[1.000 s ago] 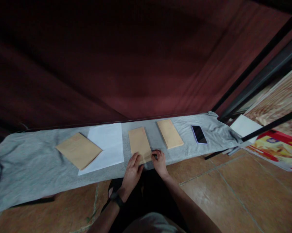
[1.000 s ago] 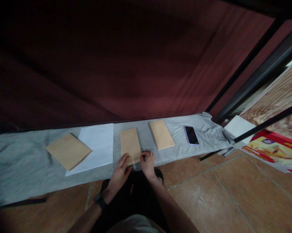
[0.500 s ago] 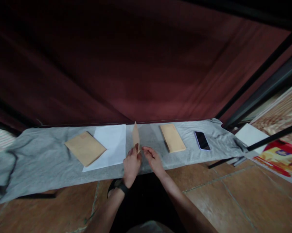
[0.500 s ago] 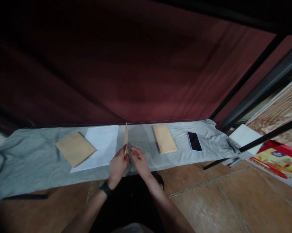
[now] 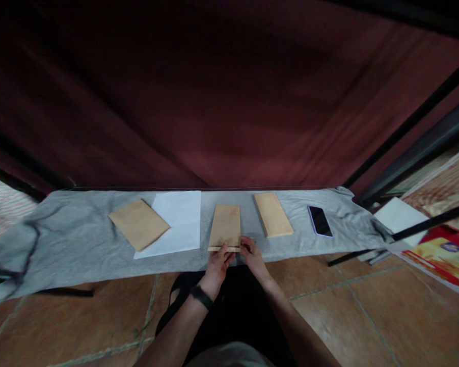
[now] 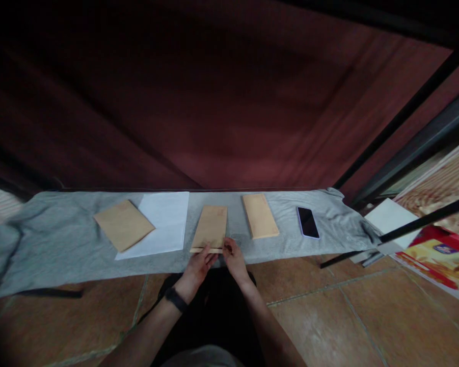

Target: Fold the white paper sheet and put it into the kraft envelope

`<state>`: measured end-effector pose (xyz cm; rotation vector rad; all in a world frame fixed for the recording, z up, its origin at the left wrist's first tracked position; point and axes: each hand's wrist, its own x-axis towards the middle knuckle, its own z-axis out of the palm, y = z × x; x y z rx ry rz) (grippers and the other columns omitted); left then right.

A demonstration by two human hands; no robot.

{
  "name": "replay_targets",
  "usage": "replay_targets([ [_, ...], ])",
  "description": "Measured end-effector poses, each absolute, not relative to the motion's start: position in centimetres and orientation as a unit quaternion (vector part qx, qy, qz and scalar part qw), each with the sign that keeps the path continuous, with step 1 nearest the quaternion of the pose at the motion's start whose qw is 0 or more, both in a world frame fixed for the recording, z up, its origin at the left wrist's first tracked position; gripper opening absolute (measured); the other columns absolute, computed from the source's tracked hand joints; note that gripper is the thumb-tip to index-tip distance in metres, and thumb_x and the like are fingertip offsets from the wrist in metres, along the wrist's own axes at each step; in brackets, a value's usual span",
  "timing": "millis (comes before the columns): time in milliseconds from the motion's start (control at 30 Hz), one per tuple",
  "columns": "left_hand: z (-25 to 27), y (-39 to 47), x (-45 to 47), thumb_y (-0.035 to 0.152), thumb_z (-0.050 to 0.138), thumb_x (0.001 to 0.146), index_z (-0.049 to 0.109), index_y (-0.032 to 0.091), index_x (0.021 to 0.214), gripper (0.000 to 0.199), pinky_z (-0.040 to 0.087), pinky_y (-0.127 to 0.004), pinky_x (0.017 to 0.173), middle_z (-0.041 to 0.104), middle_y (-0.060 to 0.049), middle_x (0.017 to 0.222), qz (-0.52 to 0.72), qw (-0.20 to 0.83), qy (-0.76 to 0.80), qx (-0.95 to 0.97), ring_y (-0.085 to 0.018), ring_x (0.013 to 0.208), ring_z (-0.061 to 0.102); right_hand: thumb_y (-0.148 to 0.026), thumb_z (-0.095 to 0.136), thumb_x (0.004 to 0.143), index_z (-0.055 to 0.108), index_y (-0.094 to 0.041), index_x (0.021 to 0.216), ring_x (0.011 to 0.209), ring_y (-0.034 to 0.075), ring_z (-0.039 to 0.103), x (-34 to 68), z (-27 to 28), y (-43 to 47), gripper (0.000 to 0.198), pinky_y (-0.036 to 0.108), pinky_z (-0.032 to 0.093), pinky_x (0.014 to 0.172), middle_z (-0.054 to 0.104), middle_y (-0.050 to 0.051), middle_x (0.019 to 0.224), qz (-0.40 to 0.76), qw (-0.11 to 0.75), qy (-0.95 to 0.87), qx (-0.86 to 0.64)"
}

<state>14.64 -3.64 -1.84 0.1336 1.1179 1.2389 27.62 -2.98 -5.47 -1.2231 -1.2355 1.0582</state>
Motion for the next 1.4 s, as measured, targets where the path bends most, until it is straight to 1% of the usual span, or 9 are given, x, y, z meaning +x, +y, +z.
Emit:
replay_targets([
  [233, -2.6, -7.2, 12.5, 0.026, 0.081, 0.073, 0.069, 0.015, 0.086, 0.021, 0.059, -0.036, 0.082, 0.076, -0.010, 0.089, 0.427, 0.727, 0.496, 0.209, -0.022, 0.083, 0.073, -0.031, 0.055, 0.083, 0.073, -0.023, 0.099, 0.092, 0.022, 0.069, 28.4, -6.0, -2.5, 0.025, 0.036, 0.056, 0.087, 0.075, 0.004, 0.098, 0.417, 0.497, -0.543, -0.534],
  [300, -2.9, -7.9, 11.7, 0.031, 0.077, 0.075, 0.070, 0.017, 0.086, 0.020, 0.059, -0.038, 0.080, 0.074, -0.008, 0.085, 0.428, 0.658, 0.538, 0.307, -0.021, 0.078, 0.072, -0.031, 0.056, 0.082, 0.073, -0.023, 0.099, 0.091, 0.022, 0.070, 28.3, -6.3, -2.0, 0.026, 0.036, 0.056, 0.085, 0.076, 0.004, 0.098, 0.414, 0.496, -0.541, -0.538],
  [367, -3.0, -7.8, 10.7, 0.033, 0.069, 0.079, 0.071, 0.019, 0.088, 0.016, 0.057, -0.041, 0.083, 0.073, -0.006, 0.087, 0.450, 0.533, 0.578, 0.423, -0.022, 0.081, 0.070, -0.029, 0.057, 0.080, 0.073, -0.024, 0.101, 0.091, 0.022, 0.070, 28.0, -6.6, -1.5, 0.026, 0.037, 0.057, 0.085, 0.076, 0.004, 0.099, 0.411, 0.494, -0.541, -0.542],
  [467, -3.0, -6.5, 9.1, 0.028, 0.059, 0.084, 0.071, 0.022, 0.097, 0.018, 0.050, -0.044, 0.099, 0.070, -0.007, 0.102, 0.487, 0.332, 0.597, 0.544, -0.024, 0.101, 0.065, -0.023, 0.058, 0.077, 0.074, -0.025, 0.103, 0.090, 0.021, 0.070, 27.4, -6.8, -0.4, 0.030, 0.037, 0.057, 0.088, 0.077, 0.002, 0.100, 0.400, 0.488, -0.547, -0.550],
  [567, -3.2, -5.2, 7.8, 0.024, 0.057, 0.085, 0.067, 0.022, 0.110, 0.027, 0.045, -0.045, 0.106, 0.066, -0.009, 0.114, 0.470, 0.239, 0.612, 0.589, -0.025, 0.113, 0.060, -0.018, 0.056, 0.077, 0.074, -0.026, 0.104, 0.089, 0.020, 0.071, 27.1, -6.6, 0.6, 0.034, 0.037, 0.056, 0.090, 0.077, 0.001, 0.100, 0.386, 0.481, -0.558, -0.555],
  [733, -3.9, -5.1, 7.6, 0.019, 0.055, 0.086, 0.066, 0.022, 0.115, 0.031, 0.044, -0.048, 0.107, 0.063, -0.012, 0.125, 0.357, 0.192, 0.603, 0.687, -0.028, 0.120, 0.057, -0.016, 0.056, 0.079, 0.074, -0.024, 0.104, 0.093, 0.021, 0.070, 28.2, -6.0, 1.1, 0.032, 0.042, 0.056, 0.092, 0.074, 0.006, 0.108, 0.352, 0.472, -0.575, -0.568],
  [900, -4.1, -6.4, 7.9, 0.018, 0.050, 0.091, 0.067, 0.025, 0.118, 0.033, 0.045, -0.051, 0.103, 0.061, -0.012, 0.133, 0.289, 0.137, 0.590, 0.742, -0.031, 0.124, 0.056, -0.017, 0.055, 0.088, 0.073, -0.024, 0.105, 0.114, 0.021, 0.063, 28.9, -5.7, -1.4, 0.026, 0.041, 0.048, 0.105, 0.070, 0.007, 0.119, 0.300, 0.445, -0.654, -0.533],
  [1200, -3.1, -4.9, 7.6, 0.029, 0.049, 0.098, 0.070, 0.025, 0.108, 0.024, 0.044, -0.045, 0.104, 0.070, -0.008, 0.122, 0.276, 0.163, 0.596, 0.736, -0.027, 0.115, 0.061, -0.020, 0.053, 0.097, 0.071, -0.025, 0.104, 0.123, 0.022, 0.056, 29.6, -4.7, -4.0, 0.020, 0.043, 0.045, 0.108, 0.066, 0.006, 0.129, 0.275, 0.367, -0.741, -0.491],
  [1400, -2.8, -3.7, 7.7, 0.032, 0.061, 0.091, 0.068, 0.027, 0.120, 0.030, 0.042, -0.047, 0.108, 0.063, -0.006, 0.137, 0.266, 0.191, 0.569, 0.754, -0.029, 0.120, 0.056, -0.021, 0.057, 0.095, 0.069, -0.024, 0.108, 0.122, 0.024, 0.057, 29.9, -4.3, -3.8, 0.018, 0.046, 0.047, 0.106, 0.065, 0.008, 0.128, 0.267, 0.343, -0.760, -0.483],
])
